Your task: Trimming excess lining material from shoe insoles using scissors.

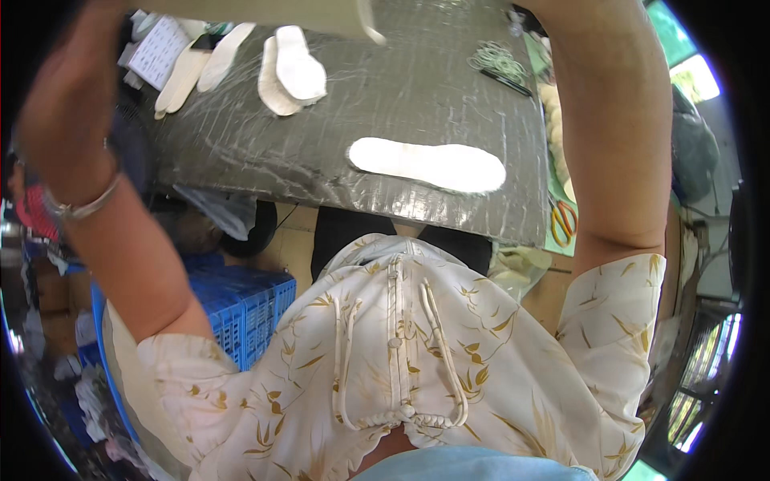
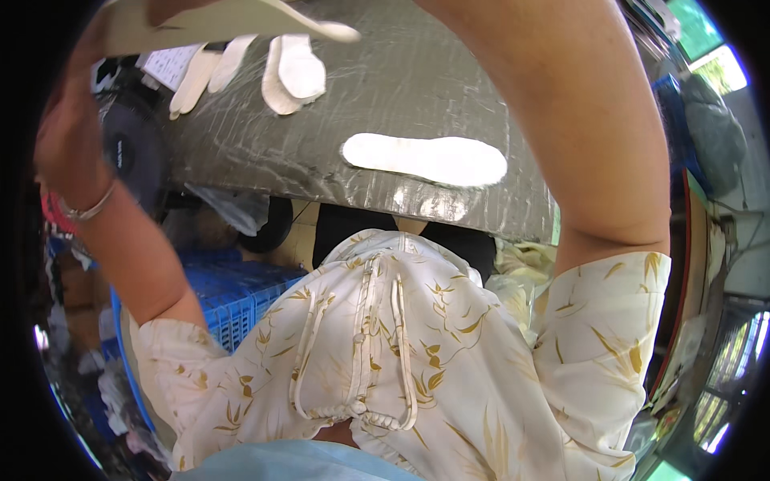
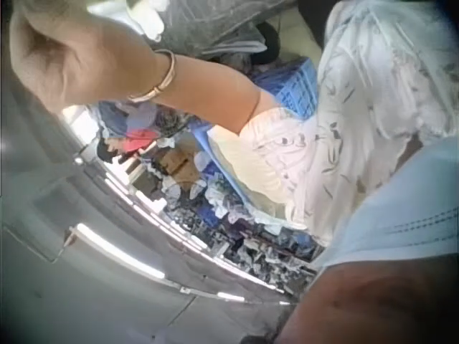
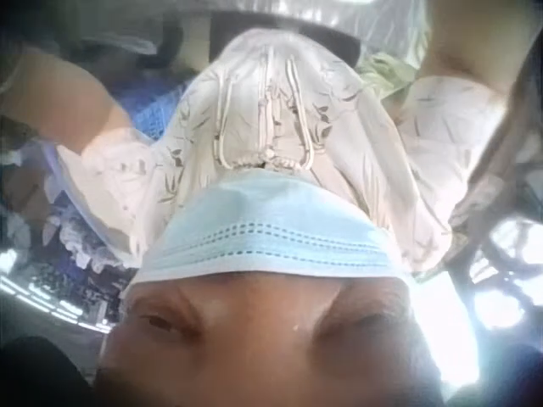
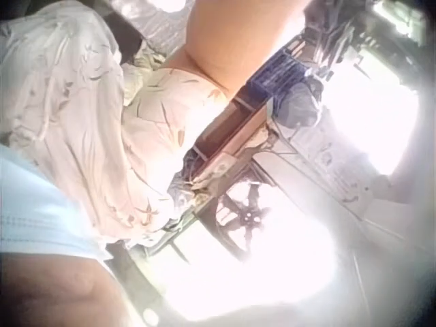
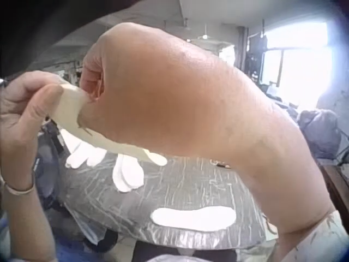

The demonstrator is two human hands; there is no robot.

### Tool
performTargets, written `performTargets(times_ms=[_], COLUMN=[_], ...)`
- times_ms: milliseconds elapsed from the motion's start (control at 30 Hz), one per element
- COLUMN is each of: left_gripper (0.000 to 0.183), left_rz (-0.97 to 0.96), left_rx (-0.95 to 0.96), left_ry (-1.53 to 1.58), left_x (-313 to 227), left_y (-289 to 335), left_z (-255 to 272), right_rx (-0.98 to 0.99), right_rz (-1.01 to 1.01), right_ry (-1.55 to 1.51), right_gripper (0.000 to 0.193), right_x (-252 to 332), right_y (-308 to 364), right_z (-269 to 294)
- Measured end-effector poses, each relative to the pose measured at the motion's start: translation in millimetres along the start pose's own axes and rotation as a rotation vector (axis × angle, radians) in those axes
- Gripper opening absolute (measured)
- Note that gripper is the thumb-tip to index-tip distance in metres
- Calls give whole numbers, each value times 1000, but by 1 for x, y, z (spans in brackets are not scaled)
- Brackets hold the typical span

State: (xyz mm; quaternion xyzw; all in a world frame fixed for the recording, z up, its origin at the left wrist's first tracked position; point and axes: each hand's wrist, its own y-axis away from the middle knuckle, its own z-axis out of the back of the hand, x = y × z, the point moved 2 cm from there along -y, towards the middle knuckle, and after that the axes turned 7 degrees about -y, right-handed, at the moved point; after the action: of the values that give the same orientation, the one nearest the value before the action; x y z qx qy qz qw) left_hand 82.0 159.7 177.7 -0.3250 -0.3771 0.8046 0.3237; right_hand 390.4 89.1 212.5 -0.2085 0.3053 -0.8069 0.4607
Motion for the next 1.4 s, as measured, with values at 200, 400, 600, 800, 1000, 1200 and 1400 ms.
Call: performTargets(times_ms=[200, 400, 600, 800, 1000, 1200, 1400], left_gripper=[77, 67, 24, 23, 17, 18, 11], left_rz=[-59, 602, 1033, 1241, 1481, 1575, 1483], left_rx=[-47, 576, 294, 314, 203, 290, 408], left_ry=[866, 1756, 1783, 1532, 1248, 1133, 826], left_x=[-90, -18, -43, -24, -28, -30, -18], left_y=[-2, 162, 172, 187, 216, 241, 229], left_z=[-193, -300, -295, -280, -271, -265, -265], right_rx=[219, -376, -441, -522, -426, -391, -342], right_rz=[-597, -268, -724, -1197, -1431, -1668, -1750], right_ry=[-204, -749, -482, -464, -348, -495, -479], right_gripper=[15, 11, 32, 37, 14, 19, 15], right_x=[-18, -57, -59, -47, -44, -48, -54], right_y=[37, 109, 190, 257, 297, 324, 330], right_z=[36, 17, 34, -3, -32, -43, -50])
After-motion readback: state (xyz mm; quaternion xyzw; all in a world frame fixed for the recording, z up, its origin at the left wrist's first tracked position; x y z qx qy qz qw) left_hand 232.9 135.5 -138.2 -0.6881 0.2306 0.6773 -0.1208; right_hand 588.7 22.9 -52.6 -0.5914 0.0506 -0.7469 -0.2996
